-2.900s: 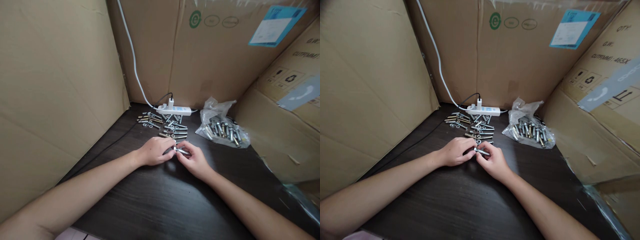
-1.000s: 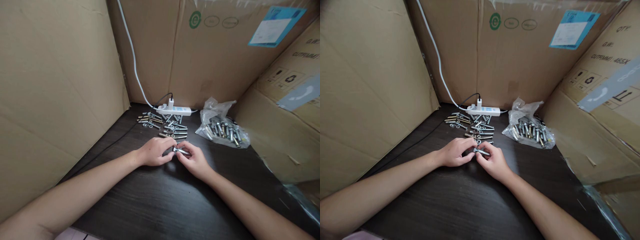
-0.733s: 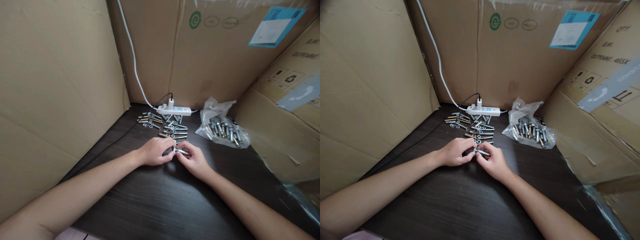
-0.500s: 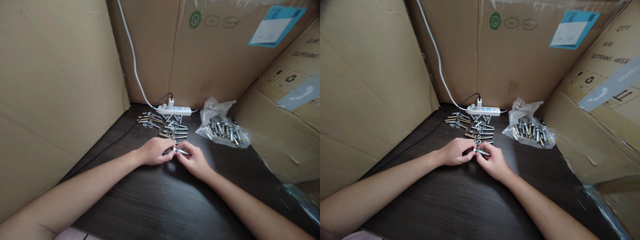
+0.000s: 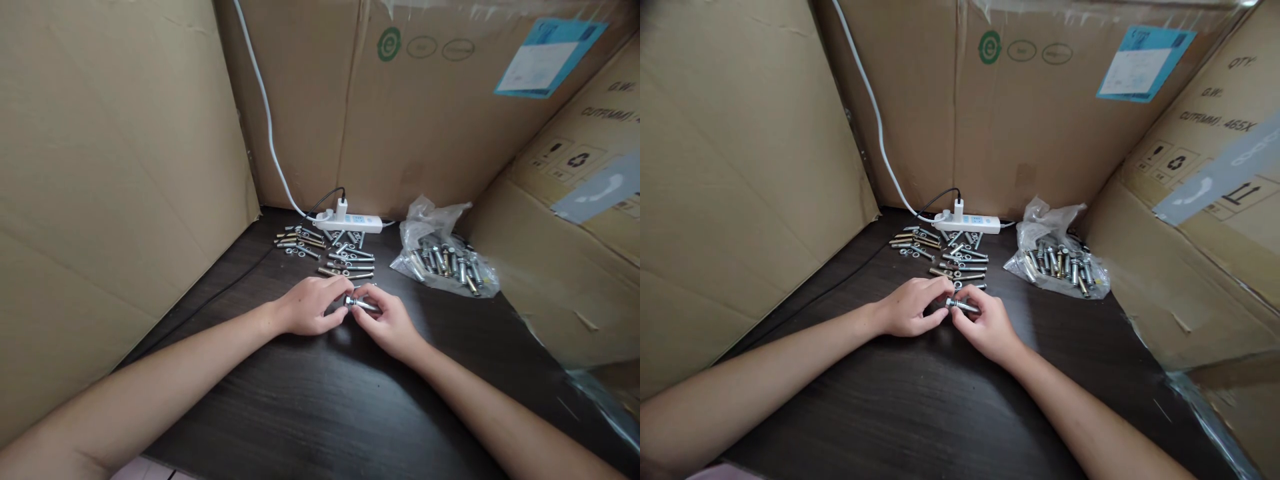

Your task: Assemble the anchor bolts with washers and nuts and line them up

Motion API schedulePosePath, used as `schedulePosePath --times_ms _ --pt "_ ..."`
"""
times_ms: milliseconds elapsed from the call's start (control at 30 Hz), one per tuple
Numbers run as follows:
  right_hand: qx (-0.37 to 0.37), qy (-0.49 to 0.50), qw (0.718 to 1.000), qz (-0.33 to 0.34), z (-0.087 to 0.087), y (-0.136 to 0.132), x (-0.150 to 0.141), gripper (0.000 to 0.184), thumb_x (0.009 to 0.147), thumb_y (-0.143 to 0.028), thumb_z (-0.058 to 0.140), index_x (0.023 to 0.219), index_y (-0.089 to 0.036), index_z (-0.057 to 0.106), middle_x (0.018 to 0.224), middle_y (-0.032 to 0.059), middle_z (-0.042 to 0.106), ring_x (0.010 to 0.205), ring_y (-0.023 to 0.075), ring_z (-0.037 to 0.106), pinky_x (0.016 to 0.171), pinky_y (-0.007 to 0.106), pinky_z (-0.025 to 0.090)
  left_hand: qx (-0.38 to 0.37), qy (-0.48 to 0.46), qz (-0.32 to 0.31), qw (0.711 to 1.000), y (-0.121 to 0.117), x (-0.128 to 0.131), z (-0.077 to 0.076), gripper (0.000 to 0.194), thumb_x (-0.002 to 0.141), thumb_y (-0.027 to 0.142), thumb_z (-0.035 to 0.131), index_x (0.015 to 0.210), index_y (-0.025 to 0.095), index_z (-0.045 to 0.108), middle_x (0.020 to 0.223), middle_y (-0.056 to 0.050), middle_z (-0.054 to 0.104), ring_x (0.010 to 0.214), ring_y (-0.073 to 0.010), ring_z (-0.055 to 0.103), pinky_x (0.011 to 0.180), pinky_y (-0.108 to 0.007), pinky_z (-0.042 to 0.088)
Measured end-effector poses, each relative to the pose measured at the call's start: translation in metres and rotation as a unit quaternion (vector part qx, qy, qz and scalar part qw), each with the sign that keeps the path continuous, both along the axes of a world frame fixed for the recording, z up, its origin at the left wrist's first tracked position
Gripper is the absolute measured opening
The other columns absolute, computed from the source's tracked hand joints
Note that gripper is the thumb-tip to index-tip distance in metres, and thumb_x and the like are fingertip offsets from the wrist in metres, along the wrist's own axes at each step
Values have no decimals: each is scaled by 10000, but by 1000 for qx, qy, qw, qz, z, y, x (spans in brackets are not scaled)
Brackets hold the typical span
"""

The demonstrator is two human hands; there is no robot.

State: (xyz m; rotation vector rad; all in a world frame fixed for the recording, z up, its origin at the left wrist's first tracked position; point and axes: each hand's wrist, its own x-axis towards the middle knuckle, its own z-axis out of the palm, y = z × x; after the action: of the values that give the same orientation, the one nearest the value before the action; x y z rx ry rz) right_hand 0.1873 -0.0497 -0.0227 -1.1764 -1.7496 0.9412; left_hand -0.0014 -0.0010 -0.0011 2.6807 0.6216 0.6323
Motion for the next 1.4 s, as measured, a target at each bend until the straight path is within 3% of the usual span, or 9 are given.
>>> schedulePosePath --times_ms 600,1000,1200,1400 --pt "5 -8 1000 -5 1 1 0 96 803 -272 551 818 -178 537 646 -25 511 557 101 443 501 190 369 13 19 14 1000 2 2 -4 110 885 261 426 907 175 491 798 -13 585 713 -150 562 677 -245 419" --pt "2 -7 1000 -8 0 1 0 95 800 -269 554 818 -178 535 661 -19 524 562 103 457 506 192 379 2 40 12 999 4 1 -4 216 950 331 351 900 176 493 809 -21 596 751 -163 583 700 -259 431" --pt "-2 6 1000 -2 -1 1 1 100 805 -273 557 832 -182 527 703 -8 559 585 110 482 524 196 396 9 -1 12 1000 1 -1 -1 279 854 325 471 1080 170 417 917 -43 575 774 -182 568 684 -284 446" --pt "-4 7 1000 2 1 0 0 96 806 -266 555 838 -178 533 711 -5 559 598 112 478 532 199 395 9 4 11 1000 0 0 -2 185 831 226 462 1010 181 451 905 -30 559 764 -158 553 697 -270 448"
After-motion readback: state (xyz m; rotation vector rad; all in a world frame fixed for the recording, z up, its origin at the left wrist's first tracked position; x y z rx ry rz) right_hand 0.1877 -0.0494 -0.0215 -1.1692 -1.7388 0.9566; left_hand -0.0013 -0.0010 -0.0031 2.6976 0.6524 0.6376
